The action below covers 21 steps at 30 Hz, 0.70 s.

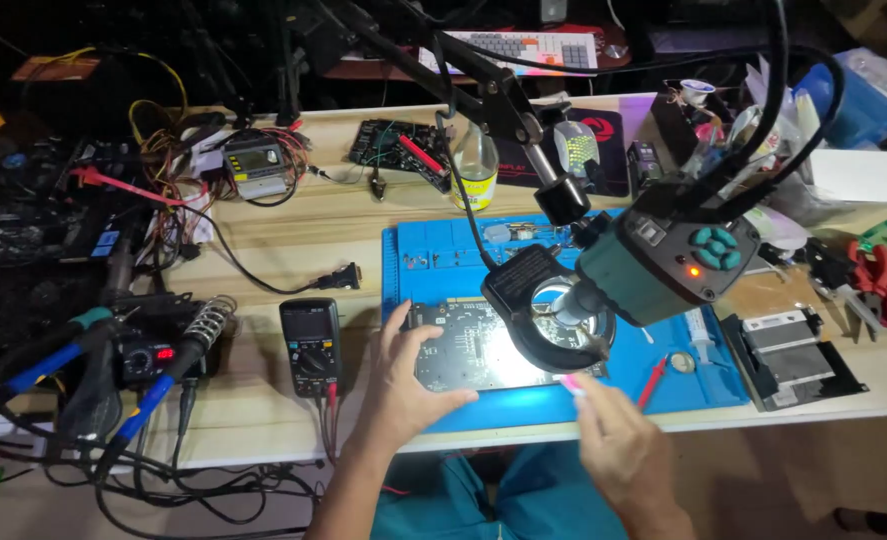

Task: The person is testing and inspecting components on a circuit board using a digital microscope and tweezers at a repair station.

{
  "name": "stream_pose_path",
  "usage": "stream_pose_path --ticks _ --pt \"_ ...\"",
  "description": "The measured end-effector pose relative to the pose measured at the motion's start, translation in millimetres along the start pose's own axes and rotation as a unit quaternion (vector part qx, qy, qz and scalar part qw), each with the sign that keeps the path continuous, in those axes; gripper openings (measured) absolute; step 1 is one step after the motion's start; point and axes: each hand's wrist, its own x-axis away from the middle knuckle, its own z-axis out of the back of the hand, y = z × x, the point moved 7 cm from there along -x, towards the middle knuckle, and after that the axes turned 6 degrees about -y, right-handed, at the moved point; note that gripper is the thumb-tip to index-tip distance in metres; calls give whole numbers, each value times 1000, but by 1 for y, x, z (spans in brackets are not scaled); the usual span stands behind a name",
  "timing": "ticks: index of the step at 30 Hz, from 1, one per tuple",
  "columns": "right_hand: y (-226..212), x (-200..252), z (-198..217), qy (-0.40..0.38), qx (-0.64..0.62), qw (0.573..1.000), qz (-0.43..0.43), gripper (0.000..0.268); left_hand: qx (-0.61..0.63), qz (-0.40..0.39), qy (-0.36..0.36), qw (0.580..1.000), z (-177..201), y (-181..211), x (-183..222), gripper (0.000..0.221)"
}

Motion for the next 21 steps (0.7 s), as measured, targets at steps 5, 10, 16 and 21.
stream_pose_path --ticks 5,10,16,21 --pt "2 -5 -4 -40 -25 999 -11 38 20 4 0 1000 -1 -2 0 85" --pt "9 -7 -3 -17 -51 998 -21 40 -23 24 -14 999 0 1 -1 87" --pt "27 -13 -9 -19 -21 996 -81 38 8 14 2 1000 2 -1 1 85" --pt "30 -15 -10 6 -34 998 -61 34 -5 27 4 1000 2 -3 1 86"
